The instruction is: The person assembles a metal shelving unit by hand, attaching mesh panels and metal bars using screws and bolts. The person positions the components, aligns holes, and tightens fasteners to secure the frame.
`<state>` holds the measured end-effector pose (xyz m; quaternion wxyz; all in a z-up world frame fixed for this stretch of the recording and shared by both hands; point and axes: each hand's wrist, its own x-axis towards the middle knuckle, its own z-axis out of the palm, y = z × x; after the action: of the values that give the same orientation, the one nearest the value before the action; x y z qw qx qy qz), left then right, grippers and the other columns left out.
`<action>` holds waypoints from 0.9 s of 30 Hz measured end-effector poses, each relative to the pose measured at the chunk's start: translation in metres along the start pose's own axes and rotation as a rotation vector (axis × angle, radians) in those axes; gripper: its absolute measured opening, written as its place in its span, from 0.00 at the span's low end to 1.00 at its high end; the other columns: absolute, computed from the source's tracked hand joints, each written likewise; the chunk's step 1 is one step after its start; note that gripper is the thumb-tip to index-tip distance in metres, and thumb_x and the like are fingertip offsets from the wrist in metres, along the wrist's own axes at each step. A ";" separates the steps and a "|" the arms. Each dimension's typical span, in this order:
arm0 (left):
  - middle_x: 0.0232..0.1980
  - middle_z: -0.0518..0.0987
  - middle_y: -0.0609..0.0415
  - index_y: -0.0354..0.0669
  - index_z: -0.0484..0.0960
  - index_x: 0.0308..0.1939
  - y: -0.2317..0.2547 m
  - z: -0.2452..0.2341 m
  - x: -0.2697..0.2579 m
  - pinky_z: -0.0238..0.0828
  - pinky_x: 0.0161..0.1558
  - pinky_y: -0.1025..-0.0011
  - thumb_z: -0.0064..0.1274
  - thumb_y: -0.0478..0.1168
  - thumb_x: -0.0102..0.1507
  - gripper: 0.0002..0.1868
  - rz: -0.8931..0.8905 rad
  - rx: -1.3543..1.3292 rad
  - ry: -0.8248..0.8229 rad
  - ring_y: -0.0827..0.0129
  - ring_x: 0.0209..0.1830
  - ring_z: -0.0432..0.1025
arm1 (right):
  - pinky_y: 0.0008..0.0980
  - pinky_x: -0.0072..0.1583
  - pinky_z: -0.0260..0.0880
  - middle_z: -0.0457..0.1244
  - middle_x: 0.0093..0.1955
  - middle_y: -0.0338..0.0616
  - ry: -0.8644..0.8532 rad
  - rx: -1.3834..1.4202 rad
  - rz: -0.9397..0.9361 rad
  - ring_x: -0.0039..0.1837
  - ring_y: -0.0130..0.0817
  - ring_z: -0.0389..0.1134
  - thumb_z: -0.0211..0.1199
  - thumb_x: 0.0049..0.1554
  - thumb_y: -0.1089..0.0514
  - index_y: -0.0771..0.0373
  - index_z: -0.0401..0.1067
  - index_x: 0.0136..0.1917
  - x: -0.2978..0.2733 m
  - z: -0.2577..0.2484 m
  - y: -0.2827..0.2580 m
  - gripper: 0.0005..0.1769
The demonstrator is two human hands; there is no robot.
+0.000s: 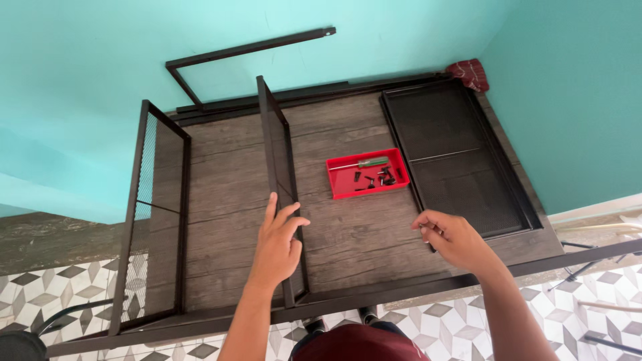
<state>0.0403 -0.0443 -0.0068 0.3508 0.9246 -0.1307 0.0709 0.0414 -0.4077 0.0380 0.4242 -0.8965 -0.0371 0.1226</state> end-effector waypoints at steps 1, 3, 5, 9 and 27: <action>0.69 0.72 0.51 0.47 0.84 0.45 -0.001 0.001 -0.002 0.58 0.64 0.46 0.49 0.23 0.52 0.22 0.003 -0.010 -0.001 0.43 0.82 0.43 | 0.29 0.37 0.59 0.62 0.31 0.40 0.014 -0.008 0.035 0.33 0.24 0.58 0.58 0.58 0.62 0.61 0.76 0.50 -0.004 0.006 -0.005 0.08; 0.67 0.73 0.51 0.47 0.83 0.45 -0.005 0.003 -0.003 0.60 0.62 0.46 0.50 0.25 0.53 0.20 0.042 -0.021 0.026 0.42 0.82 0.44 | 0.31 0.36 0.58 0.61 0.30 0.41 0.037 -0.029 0.069 0.33 0.26 0.57 0.58 0.58 0.62 0.61 0.77 0.50 -0.007 0.020 -0.012 0.08; 0.66 0.74 0.50 0.47 0.83 0.44 -0.009 0.004 -0.004 0.60 0.62 0.46 0.50 0.25 0.53 0.19 0.073 -0.038 0.040 0.41 0.82 0.45 | 0.31 0.36 0.58 0.62 0.30 0.41 0.054 -0.055 0.070 0.33 0.27 0.57 0.59 0.58 0.61 0.60 0.77 0.50 -0.010 0.033 -0.018 0.08; 0.65 0.75 0.49 0.47 0.83 0.43 -0.012 0.005 -0.005 0.59 0.65 0.46 0.50 0.25 0.54 0.18 0.092 -0.085 0.054 0.39 0.82 0.46 | 0.29 0.39 0.64 0.66 0.33 0.37 0.071 0.031 -0.050 0.35 0.24 0.62 0.58 0.57 0.62 0.62 0.76 0.48 -0.014 0.056 -0.022 0.07; 0.58 0.79 0.45 0.36 0.78 0.58 0.050 -0.007 0.022 0.44 0.69 0.34 0.61 0.50 0.60 0.28 0.104 -0.293 -0.153 0.50 0.63 0.69 | 0.29 0.50 0.67 0.68 0.42 0.38 -0.270 0.211 -0.306 0.46 0.24 0.66 0.70 0.55 0.62 0.62 0.82 0.51 0.064 0.066 -0.076 0.10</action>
<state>0.0462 -0.0795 0.0351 0.4665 0.8583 -0.2138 -0.0014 0.0890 -0.2988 0.0438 0.5203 -0.8066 -0.2161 0.1790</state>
